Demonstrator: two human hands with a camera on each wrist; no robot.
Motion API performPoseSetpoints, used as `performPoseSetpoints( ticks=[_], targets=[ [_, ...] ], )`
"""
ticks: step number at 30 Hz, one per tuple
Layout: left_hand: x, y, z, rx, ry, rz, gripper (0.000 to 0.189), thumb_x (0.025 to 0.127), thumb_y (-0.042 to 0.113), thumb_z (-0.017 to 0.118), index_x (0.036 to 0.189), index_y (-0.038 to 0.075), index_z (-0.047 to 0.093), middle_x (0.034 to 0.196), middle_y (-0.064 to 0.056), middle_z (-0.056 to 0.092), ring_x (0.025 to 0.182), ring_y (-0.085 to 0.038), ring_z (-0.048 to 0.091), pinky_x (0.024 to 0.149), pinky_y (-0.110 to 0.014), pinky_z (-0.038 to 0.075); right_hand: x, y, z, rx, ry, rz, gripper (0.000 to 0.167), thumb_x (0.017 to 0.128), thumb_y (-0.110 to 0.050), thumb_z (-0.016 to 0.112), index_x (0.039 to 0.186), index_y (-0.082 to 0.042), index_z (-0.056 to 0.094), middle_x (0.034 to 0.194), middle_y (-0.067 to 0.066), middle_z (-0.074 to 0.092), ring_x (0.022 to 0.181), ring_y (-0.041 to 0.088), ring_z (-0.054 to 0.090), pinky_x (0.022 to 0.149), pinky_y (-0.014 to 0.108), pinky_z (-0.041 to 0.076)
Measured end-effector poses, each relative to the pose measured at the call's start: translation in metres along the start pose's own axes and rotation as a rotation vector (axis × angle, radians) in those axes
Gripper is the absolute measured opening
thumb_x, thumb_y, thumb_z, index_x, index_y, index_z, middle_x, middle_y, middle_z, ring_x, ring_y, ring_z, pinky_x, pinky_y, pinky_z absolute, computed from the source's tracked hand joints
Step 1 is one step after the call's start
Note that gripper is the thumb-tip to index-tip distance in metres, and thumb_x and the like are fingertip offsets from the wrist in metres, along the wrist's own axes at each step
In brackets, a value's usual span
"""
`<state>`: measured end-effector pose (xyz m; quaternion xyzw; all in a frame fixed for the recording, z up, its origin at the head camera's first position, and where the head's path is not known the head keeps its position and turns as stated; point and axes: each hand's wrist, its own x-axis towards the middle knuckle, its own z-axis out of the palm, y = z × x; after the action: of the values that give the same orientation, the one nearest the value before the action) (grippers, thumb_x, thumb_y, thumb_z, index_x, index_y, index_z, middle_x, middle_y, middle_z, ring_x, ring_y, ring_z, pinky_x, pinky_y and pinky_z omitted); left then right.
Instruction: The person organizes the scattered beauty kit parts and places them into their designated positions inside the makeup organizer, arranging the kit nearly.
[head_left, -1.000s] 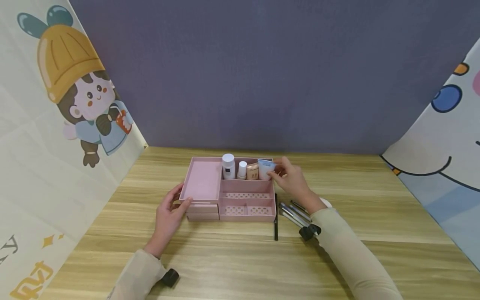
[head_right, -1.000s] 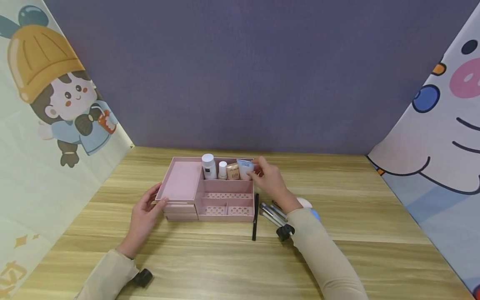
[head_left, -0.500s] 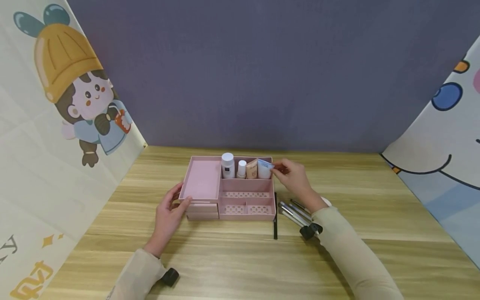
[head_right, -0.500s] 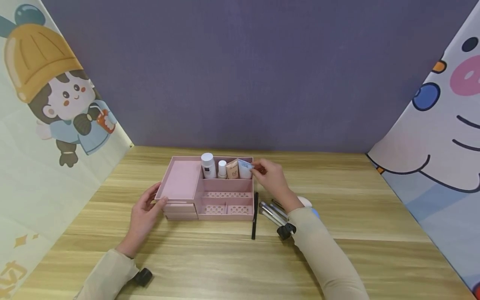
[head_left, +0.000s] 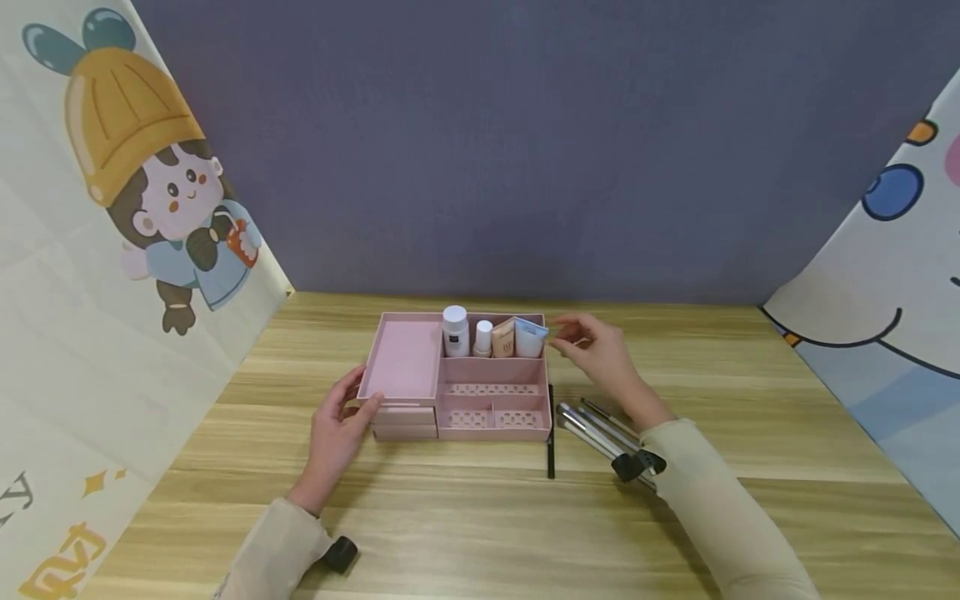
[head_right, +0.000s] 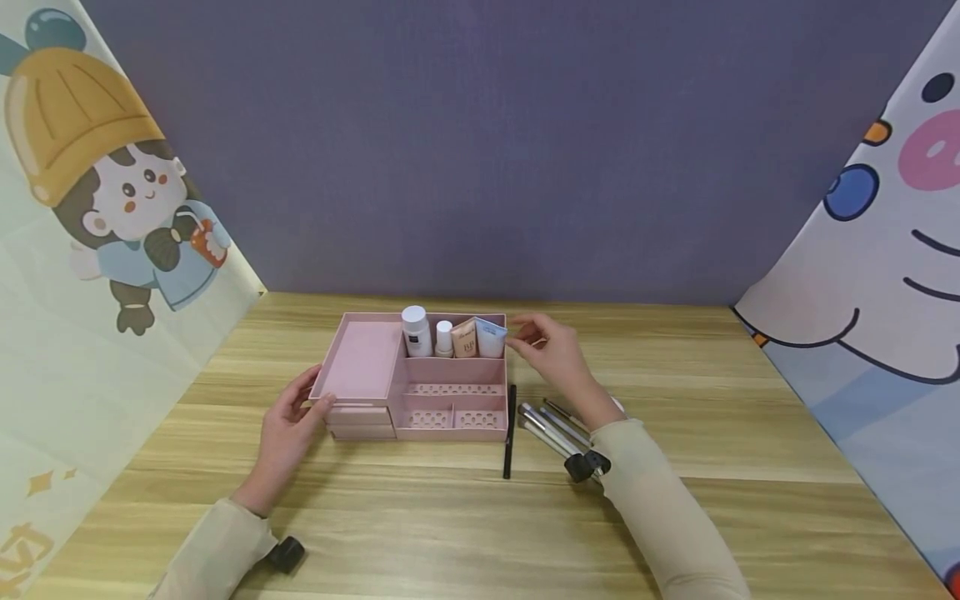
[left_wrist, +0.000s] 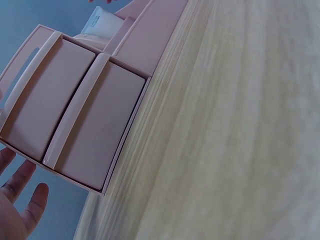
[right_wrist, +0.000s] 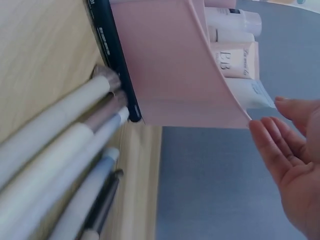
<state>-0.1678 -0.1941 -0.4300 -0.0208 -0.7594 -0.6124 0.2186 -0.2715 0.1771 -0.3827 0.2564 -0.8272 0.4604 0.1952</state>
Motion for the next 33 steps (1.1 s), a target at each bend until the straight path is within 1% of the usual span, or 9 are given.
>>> performPoseSetpoints(
  ticks=[7,11,15,19,24,26,30,33],
  targets=[
    [0.002,-0.002,0.0,-0.007,0.0,-0.005,0.053,0.09,0.001,0.071,0.14,-0.001,0.054,0.133,-0.02,0.06,0.102,0.002,0.055,0.078,-0.016,0.048,-0.01,0.001,-0.016,0.006,-0.033,0.079,0.033,0.086,0.001,0.076,0.117,0.004,0.064,0.087,0.017,0.071,0.067,0.019,0.066,0.06,0.022,0.054],
    [0.002,-0.002,0.0,-0.018,-0.001,-0.002,0.053,0.09,0.0,0.071,0.14,-0.002,0.054,0.133,-0.021,0.06,0.102,0.001,0.055,0.078,-0.016,0.048,-0.017,0.0,-0.021,-0.012,-0.052,0.117,0.033,0.086,0.001,0.075,0.117,0.006,0.063,0.085,0.017,0.071,0.065,0.02,0.066,0.059,0.025,0.055],
    [0.002,-0.004,0.0,-0.012,-0.004,-0.001,0.053,0.09,0.001,0.071,0.14,-0.001,0.053,0.133,-0.021,0.059,0.103,0.002,0.055,0.078,-0.016,0.048,-0.026,-0.002,-0.021,-0.001,-0.101,0.176,0.034,0.086,0.002,0.075,0.117,0.007,0.062,0.084,0.016,0.071,0.068,0.025,0.067,0.059,0.031,0.057],
    [0.002,-0.005,0.001,-0.004,-0.006,0.005,0.053,0.09,0.0,0.071,0.14,-0.002,0.053,0.133,-0.022,0.059,0.102,0.002,0.055,0.078,-0.016,0.048,-0.037,-0.004,-0.02,0.013,-0.179,0.258,0.035,0.087,0.001,0.074,0.118,0.006,0.06,0.085,0.013,0.07,0.07,0.025,0.066,0.059,0.035,0.058],
    [0.001,-0.004,0.0,0.002,-0.007,0.009,0.052,0.09,0.002,0.071,0.14,-0.001,0.054,0.132,-0.021,0.06,0.103,0.002,0.055,0.078,-0.016,0.048,-0.048,-0.008,-0.018,0.102,-0.295,0.353,0.036,0.086,0.003,0.073,0.118,0.009,0.057,0.084,0.014,0.068,0.068,0.034,0.068,0.06,0.044,0.059],
    [0.001,-0.004,0.0,0.004,-0.006,0.008,0.052,0.091,0.003,0.071,0.14,-0.001,0.054,0.133,-0.02,0.06,0.104,0.001,0.055,0.078,-0.016,0.048,-0.052,-0.009,-0.017,0.151,-0.33,0.401,0.037,0.086,0.003,0.072,0.118,0.011,0.055,0.084,0.014,0.068,0.069,0.037,0.068,0.06,0.045,0.059],
    [0.002,-0.005,0.0,0.007,-0.002,0.006,0.053,0.09,0.002,0.071,0.14,-0.001,0.054,0.133,-0.02,0.06,0.104,0.001,0.055,0.078,-0.016,0.048,-0.061,-0.008,-0.013,0.231,-0.388,0.48,0.041,0.087,0.0,0.073,0.118,0.015,0.052,0.082,0.017,0.067,0.067,0.033,0.068,0.059,0.042,0.059],
    [0.001,-0.005,0.001,0.002,-0.002,0.006,0.053,0.09,0.002,0.071,0.14,-0.001,0.054,0.132,-0.021,0.06,0.103,0.001,0.055,0.077,-0.016,0.048,-0.068,-0.007,-0.009,0.29,-0.425,0.516,0.04,0.087,-0.001,0.073,0.115,0.017,0.051,0.079,0.021,0.067,0.065,0.032,0.069,0.057,0.043,0.059]
  ],
)
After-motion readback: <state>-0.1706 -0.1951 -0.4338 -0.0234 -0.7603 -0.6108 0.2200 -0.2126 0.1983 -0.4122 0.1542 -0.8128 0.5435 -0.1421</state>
